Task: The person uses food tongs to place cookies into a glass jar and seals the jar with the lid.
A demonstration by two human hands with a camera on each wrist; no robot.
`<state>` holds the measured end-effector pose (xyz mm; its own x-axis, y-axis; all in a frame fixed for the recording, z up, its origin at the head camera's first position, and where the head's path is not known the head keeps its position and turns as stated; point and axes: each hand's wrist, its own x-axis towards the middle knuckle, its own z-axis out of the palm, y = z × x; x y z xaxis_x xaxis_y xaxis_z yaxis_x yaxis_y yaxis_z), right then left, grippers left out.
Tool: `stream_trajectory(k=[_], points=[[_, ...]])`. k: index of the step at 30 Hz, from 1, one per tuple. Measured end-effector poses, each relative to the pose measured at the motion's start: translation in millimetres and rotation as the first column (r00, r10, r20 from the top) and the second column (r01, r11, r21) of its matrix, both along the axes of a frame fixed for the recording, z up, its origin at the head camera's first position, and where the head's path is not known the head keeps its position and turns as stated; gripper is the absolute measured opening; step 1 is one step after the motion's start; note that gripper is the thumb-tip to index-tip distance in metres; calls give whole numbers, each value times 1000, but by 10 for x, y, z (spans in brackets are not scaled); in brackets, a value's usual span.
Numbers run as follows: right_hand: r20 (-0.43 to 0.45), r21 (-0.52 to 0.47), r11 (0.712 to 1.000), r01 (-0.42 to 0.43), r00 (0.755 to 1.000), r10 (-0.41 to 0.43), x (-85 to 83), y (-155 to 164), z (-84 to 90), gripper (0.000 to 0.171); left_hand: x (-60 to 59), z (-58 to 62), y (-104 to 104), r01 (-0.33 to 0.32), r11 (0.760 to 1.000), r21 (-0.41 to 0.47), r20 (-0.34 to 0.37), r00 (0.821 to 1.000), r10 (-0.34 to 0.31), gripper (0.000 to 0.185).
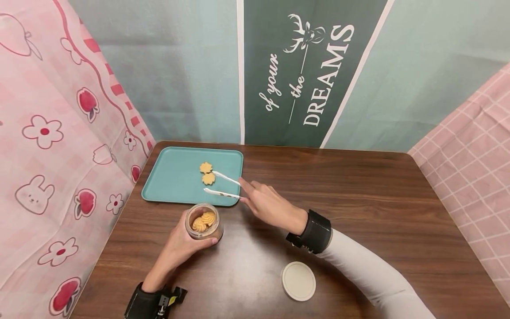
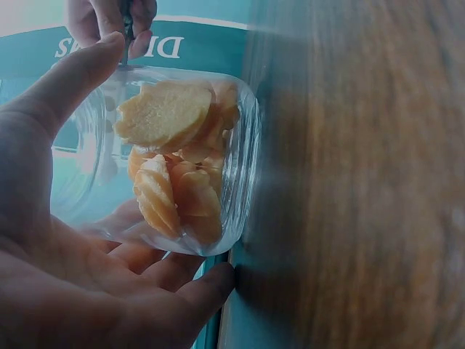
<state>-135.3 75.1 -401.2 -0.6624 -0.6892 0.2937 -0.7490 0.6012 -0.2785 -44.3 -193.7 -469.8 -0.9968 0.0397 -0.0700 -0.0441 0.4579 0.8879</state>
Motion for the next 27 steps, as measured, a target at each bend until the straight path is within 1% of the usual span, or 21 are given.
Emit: stream_trajectory(k=[5, 10, 16, 27], points=[[13, 6, 1000, 5, 1000, -5, -32, -9, -40, 47, 0, -7, -4, -2, 1000, 0, -2, 1000, 2, 100], [57, -2, 1000, 7, 998, -7, -69, -36, -76, 46, 1, -11, -5, -5, 1000, 2, -9, 1000, 5, 100], [102, 13, 1000, 13, 995, -14, -104, -72, -123, 45, 5, -20, -6, -6, 1000, 5, -16, 1000, 6, 101], [115, 5, 1000, 3, 993, -4, -204, -127, -244, 43, 2, -7, -13, 0, 1000, 14, -7, 1000, 0, 99]])
